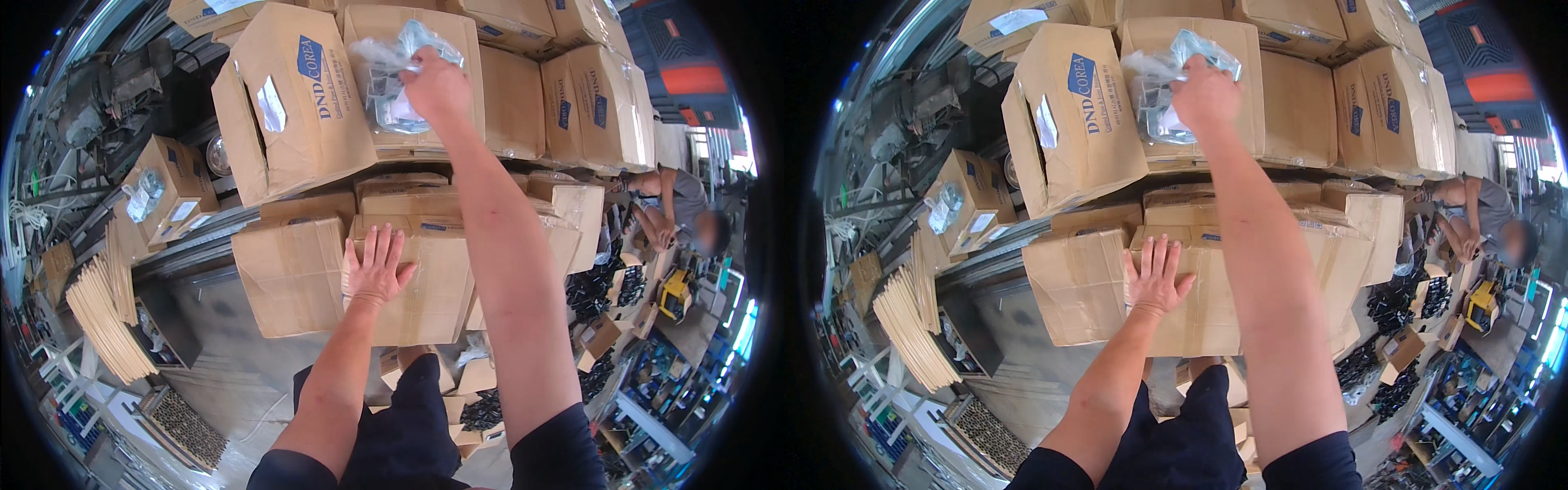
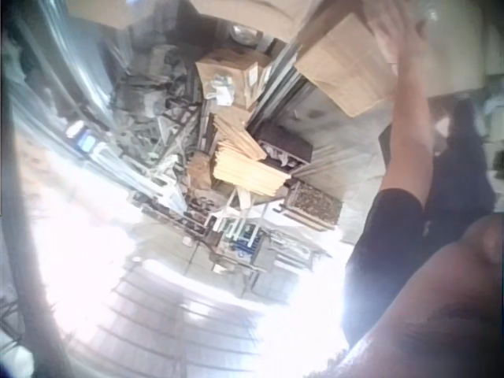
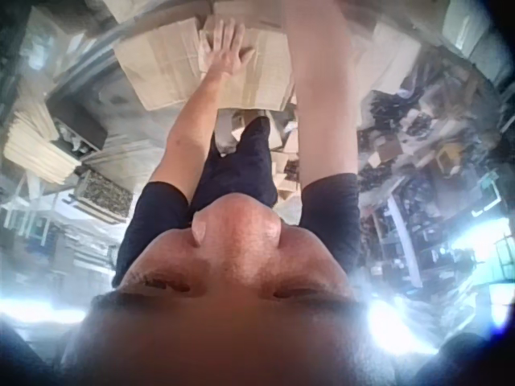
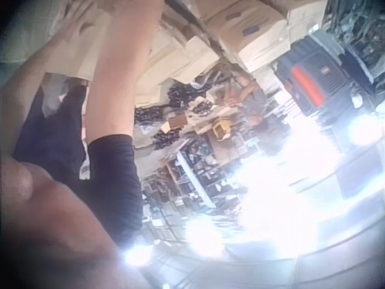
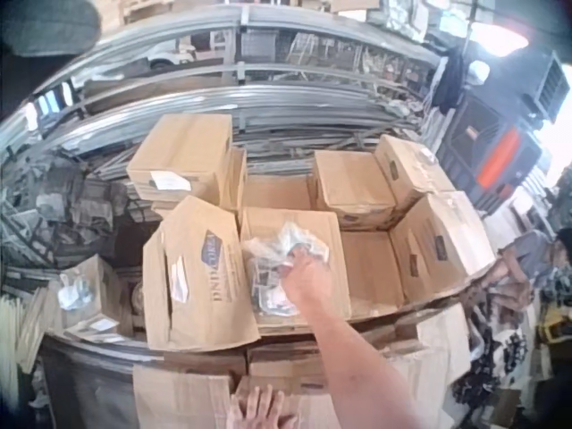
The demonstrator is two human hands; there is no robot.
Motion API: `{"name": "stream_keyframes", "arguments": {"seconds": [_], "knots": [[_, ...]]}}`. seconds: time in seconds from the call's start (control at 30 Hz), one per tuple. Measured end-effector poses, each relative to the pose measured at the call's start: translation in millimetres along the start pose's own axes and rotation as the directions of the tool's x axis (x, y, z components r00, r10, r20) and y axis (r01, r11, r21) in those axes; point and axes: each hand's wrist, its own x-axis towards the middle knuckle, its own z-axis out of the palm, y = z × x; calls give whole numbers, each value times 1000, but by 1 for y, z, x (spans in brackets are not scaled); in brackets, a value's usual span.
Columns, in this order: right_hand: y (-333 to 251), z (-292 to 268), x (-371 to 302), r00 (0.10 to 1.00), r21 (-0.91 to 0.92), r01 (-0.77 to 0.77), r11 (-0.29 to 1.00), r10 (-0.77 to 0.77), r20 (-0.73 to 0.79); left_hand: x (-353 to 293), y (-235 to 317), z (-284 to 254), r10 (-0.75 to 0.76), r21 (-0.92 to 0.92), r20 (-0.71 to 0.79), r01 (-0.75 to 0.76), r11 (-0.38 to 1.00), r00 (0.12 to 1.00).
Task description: The person assembles small black plastic components by hand, places them into a plastic bag, and then stacks cardboard boxes in a warehouse area.
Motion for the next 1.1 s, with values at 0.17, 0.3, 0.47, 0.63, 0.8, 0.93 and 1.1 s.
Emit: {"name": "stream_keyframes", "arguments": {"seconds": [0.17,0.3,0.47,0.63,0.8,0.93,1.1], "knots": [[38,-45,-29,997,485,26,874,-56,48,-4,0,-6,-26,-10,127,28,1000,992],[0,-113,-122,992,616,-39,786,-42,116,-8,-8,-10,-45,45,137,39,998,990],[-39,-135,-218,922,727,-25,686,-264,282,1,-1,-16,28,-18,91,-26,999,995],[-103,-33,-257,802,767,176,617,-541,251,-1,-5,-30,102,-64,25,-101,993,994],[-97,104,-275,496,367,640,675,-728,473,9,4,-34,95,-209,204,-52,977,974],[-85,108,-311,501,393,536,747,-656,564,-5,-2,9,75,-110,140,-60,992,987],[11,11,-318,787,472,103,876,-362,500,-1,8,-19,97,71,154,-109,991,983]]}}
